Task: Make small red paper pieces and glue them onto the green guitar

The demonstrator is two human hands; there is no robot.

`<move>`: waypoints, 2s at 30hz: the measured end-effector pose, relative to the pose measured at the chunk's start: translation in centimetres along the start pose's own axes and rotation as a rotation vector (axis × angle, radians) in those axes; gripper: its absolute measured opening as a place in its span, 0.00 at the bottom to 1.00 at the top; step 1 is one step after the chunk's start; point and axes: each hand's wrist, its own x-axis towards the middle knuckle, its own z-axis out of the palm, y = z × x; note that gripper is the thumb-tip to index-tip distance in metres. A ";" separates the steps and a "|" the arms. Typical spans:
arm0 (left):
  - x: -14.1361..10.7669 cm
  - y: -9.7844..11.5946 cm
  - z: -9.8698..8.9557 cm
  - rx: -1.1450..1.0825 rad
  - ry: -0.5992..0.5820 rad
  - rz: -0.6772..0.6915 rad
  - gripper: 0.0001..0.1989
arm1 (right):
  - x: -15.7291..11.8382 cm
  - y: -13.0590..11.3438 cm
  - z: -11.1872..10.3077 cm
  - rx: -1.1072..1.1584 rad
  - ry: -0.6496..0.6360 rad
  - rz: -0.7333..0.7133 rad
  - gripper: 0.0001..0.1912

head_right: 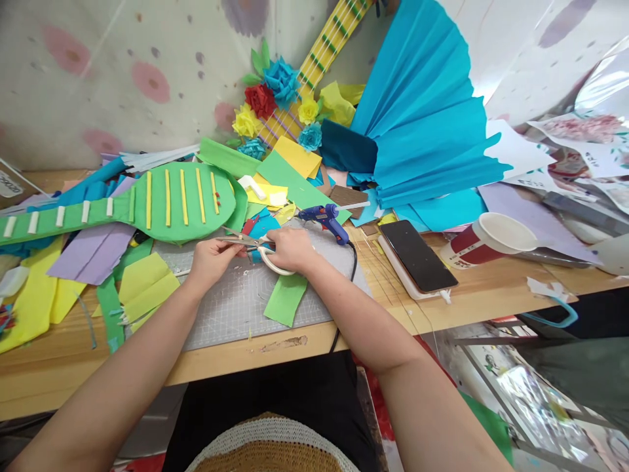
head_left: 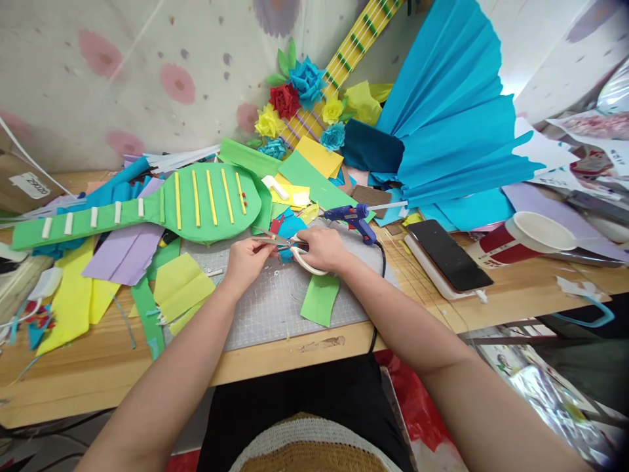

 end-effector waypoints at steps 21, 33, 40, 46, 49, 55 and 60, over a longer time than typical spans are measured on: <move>0.0 -0.5 -0.5 0.060 0.013 0.034 0.07 | 0.1 -0.3 0.2 0.005 0.007 0.009 0.18; 0.3 -0.5 -0.3 -0.148 -0.041 0.000 0.08 | 0.4 -0.1 0.2 -0.022 0.001 0.007 0.19; 0.2 0.0 -0.3 -0.163 -0.016 -0.060 0.06 | 0.2 0.3 0.0 -0.009 0.024 -0.053 0.17; -0.1 0.0 -0.2 -0.022 0.031 -0.009 0.06 | 0.1 -0.1 0.1 0.011 0.029 -0.034 0.17; -0.2 -0.2 -0.3 0.009 0.044 0.010 0.07 | 0.1 -0.4 0.4 0.012 0.045 0.001 0.17; 0.2 -0.5 -0.3 -0.175 -0.043 -0.029 0.11 | 0.3 -0.4 0.2 -0.015 0.010 0.031 0.17; 0.4 -0.4 -0.2 -0.276 -0.121 -0.114 0.15 | 0.2 0.2 0.2 0.004 0.062 -0.037 0.16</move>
